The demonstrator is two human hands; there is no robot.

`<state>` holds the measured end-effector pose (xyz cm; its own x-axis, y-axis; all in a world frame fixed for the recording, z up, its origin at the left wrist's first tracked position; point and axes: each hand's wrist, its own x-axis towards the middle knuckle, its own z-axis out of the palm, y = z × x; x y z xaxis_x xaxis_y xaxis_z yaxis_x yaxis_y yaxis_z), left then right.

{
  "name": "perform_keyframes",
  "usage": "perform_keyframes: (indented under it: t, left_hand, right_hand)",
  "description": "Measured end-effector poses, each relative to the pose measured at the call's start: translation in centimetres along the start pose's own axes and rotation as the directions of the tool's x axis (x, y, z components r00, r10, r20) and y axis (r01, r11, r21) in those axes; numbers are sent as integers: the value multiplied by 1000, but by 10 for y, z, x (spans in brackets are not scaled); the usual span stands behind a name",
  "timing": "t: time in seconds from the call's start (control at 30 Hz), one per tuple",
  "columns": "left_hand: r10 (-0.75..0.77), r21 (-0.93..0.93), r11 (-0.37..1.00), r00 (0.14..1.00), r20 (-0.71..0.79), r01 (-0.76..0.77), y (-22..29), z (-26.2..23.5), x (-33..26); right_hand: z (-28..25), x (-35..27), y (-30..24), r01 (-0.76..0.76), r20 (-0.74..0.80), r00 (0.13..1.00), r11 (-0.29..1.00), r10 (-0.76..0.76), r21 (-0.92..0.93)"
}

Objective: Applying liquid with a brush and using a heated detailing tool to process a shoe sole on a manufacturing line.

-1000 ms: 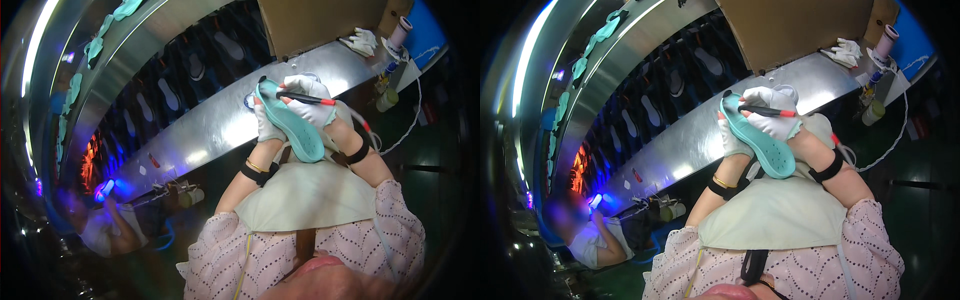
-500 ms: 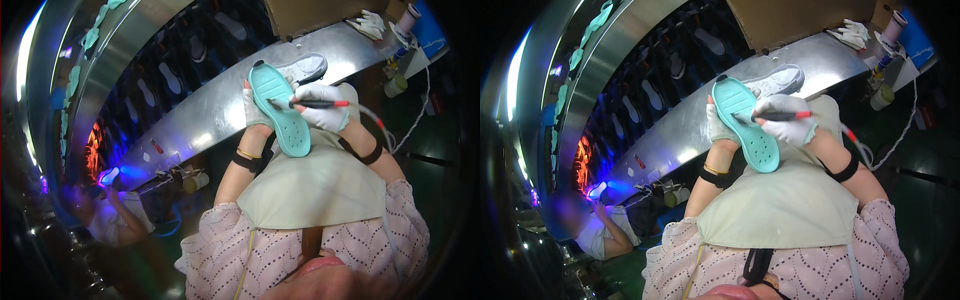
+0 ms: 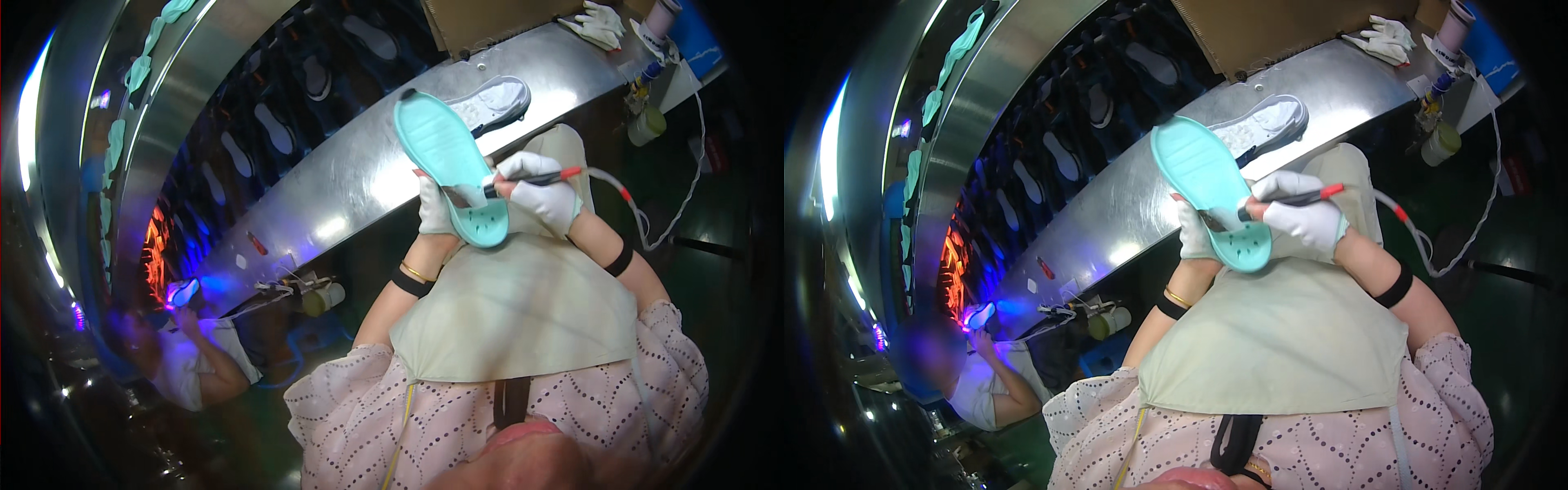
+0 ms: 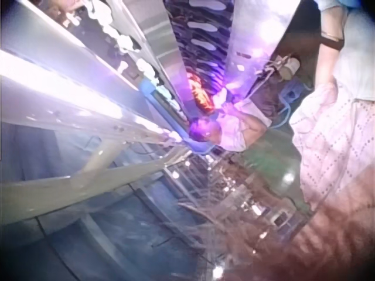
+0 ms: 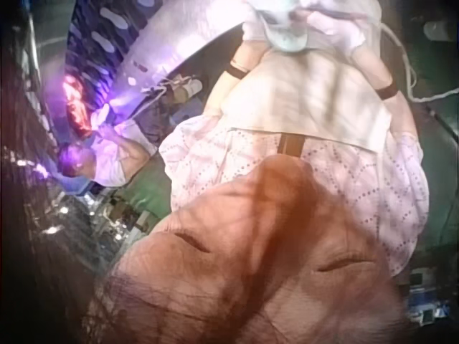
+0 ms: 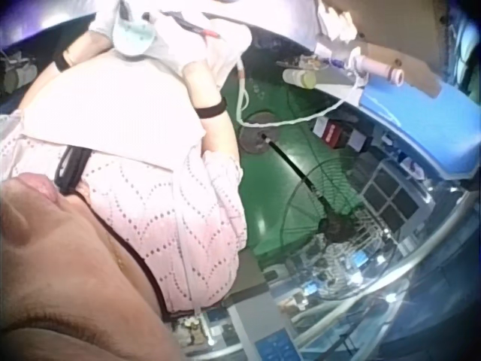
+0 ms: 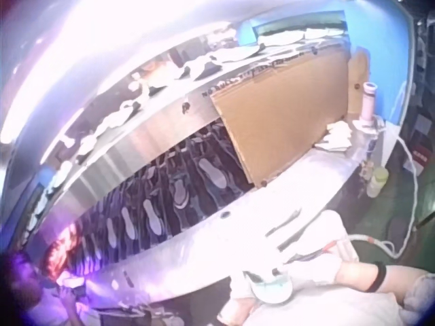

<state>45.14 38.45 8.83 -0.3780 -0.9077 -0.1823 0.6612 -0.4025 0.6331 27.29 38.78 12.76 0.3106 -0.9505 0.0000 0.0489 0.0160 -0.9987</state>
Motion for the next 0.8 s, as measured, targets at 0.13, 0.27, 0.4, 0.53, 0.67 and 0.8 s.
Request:
perform_keyframes:
  t: [0.13,0.27,0.4,0.53,0.67,0.8]
  left_hand:
    - [118,-192,975,993,31,-109,9,3,27]
    - [172,-333,930,985,10,-159,17,4,41]
    - [231,-407,896,969,88,-177,28,0,48]
    - [238,-283,936,969,72,-209,42,8,43]
    - [210,-78,977,956,204,-198,63,-3,42]
    - [76,8,996,933,353,-84,69,1,44]
  right_hand:
    - [2,12,2,165,-61,984,986,-167,-33]
    - [7,13,-9,403,144,909,912,-390,-78]
    - [11,13,-27,2,6,1000,987,-3,158]
    - [8,23,-17,175,-85,981,984,-172,32]
    - [11,25,-16,171,155,973,985,-173,29]
    - [-4,24,-18,-110,203,976,983,79,149]
